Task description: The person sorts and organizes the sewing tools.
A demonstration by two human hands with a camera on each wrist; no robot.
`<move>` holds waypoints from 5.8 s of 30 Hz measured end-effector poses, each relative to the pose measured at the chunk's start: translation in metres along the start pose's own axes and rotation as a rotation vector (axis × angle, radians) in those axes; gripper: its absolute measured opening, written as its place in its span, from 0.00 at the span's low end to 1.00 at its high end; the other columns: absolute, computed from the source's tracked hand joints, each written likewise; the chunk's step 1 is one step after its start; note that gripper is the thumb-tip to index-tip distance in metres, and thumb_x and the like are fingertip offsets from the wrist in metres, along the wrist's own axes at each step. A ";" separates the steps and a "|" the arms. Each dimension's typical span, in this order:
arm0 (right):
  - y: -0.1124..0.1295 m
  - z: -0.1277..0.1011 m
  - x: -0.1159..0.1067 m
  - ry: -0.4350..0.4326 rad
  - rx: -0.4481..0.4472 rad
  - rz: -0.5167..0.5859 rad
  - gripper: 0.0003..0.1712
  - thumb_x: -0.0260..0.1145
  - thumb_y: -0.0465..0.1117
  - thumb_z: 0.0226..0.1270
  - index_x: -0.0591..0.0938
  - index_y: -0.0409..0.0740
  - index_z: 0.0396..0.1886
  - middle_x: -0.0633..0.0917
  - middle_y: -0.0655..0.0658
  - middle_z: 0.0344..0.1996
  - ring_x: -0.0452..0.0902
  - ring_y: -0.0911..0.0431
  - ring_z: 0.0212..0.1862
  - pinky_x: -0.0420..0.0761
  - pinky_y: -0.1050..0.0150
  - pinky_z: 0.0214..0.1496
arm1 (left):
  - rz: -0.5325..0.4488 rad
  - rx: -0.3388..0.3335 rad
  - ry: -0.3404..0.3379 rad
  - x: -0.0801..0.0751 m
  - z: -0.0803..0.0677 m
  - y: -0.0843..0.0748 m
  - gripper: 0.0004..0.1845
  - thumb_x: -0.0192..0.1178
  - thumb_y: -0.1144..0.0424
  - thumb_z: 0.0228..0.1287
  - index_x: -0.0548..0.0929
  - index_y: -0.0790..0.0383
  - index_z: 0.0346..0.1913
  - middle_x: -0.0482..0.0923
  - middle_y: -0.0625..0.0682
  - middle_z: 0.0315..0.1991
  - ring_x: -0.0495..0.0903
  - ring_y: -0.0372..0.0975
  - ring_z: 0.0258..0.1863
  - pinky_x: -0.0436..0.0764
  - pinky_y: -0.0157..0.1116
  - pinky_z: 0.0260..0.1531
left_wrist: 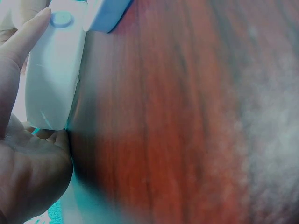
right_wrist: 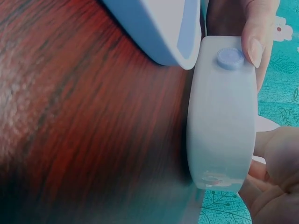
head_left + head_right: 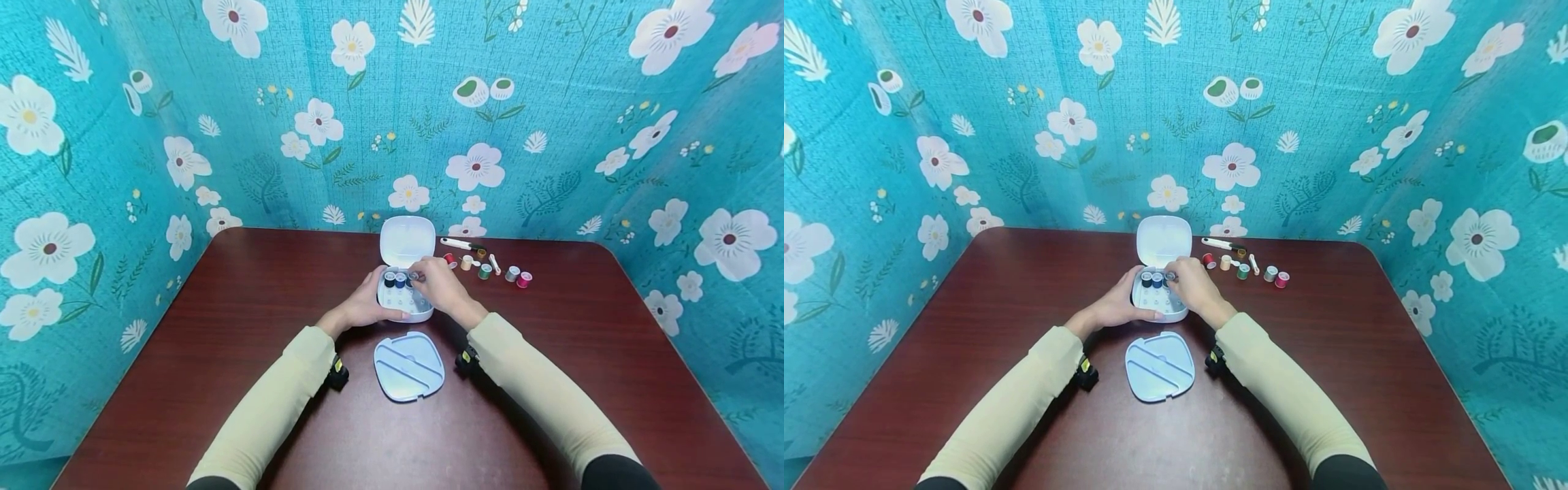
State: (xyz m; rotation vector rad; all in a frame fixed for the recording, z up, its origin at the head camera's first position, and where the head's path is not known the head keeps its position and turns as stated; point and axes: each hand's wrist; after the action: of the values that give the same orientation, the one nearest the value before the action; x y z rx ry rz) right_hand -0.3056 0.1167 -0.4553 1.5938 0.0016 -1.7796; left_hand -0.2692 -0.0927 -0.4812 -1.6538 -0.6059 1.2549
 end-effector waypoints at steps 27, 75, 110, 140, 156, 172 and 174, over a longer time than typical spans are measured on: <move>0.002 0.001 0.001 -0.002 -0.023 -0.049 0.08 0.73 0.31 0.65 0.90 0.39 0.44 0.87 0.43 0.37 0.82 0.53 0.39 0.84 0.57 0.45 | 0.021 0.013 0.001 -0.002 0.000 -0.001 0.59 0.83 0.48 0.46 0.57 0.55 0.77 0.64 0.56 0.68 0.68 0.46 0.63 0.66 0.47 0.66; 0.016 -0.004 -0.013 0.075 0.007 -0.093 0.15 0.73 0.36 0.66 0.87 0.35 0.50 0.84 0.39 0.38 0.80 0.51 0.38 0.84 0.57 0.41 | 0.021 0.029 -0.010 0.001 -0.001 0.001 0.58 0.83 0.49 0.46 0.58 0.54 0.76 0.64 0.55 0.67 0.69 0.46 0.62 0.67 0.48 0.66; 0.000 -0.033 -0.031 0.010 -0.041 -0.054 0.17 0.74 0.38 0.64 0.87 0.36 0.50 0.85 0.37 0.49 0.82 0.46 0.49 0.83 0.50 0.56 | -0.026 0.050 -0.014 0.002 0.000 0.001 0.58 0.84 0.52 0.46 0.58 0.55 0.76 0.65 0.58 0.67 0.68 0.48 0.63 0.66 0.50 0.66; -0.021 -0.051 -0.042 0.016 -0.075 -0.037 0.16 0.76 0.38 0.63 0.88 0.36 0.49 0.86 0.40 0.44 0.80 0.46 0.47 0.82 0.48 0.53 | 0.010 0.039 -0.023 0.003 -0.004 0.000 0.59 0.84 0.49 0.44 0.57 0.55 0.76 0.65 0.58 0.67 0.67 0.48 0.64 0.64 0.49 0.68; -0.033 -0.058 -0.052 0.022 -0.043 -0.013 0.17 0.76 0.38 0.62 0.87 0.37 0.49 0.86 0.41 0.45 0.80 0.47 0.48 0.82 0.48 0.53 | 0.025 0.017 -0.023 0.002 -0.004 -0.002 0.61 0.84 0.47 0.44 0.56 0.53 0.77 0.64 0.57 0.67 0.67 0.47 0.63 0.65 0.49 0.68; -0.044 -0.067 -0.060 0.018 0.019 -0.015 0.18 0.77 0.38 0.62 0.87 0.36 0.50 0.85 0.36 0.53 0.82 0.42 0.54 0.82 0.45 0.55 | 0.018 0.011 -0.024 0.002 -0.002 0.000 0.61 0.85 0.47 0.43 0.56 0.53 0.77 0.65 0.54 0.66 0.67 0.45 0.63 0.65 0.48 0.67; -0.046 -0.068 -0.061 0.020 0.031 -0.024 0.18 0.76 0.38 0.62 0.87 0.36 0.51 0.85 0.36 0.53 0.81 0.42 0.54 0.82 0.45 0.55 | 0.017 0.010 -0.023 0.002 -0.002 -0.001 0.61 0.84 0.47 0.43 0.56 0.53 0.77 0.65 0.55 0.66 0.67 0.45 0.63 0.66 0.48 0.68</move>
State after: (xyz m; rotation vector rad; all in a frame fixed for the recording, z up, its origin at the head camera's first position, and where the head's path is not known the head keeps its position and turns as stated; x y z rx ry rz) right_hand -0.2731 0.2125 -0.4394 1.6401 0.0021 -1.7897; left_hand -0.2663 -0.0916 -0.4814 -1.6417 -0.6001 1.2883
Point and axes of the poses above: each hand's wrist, its own z-axis towards the middle knuckle, its own x-axis out of the palm, y = z × x
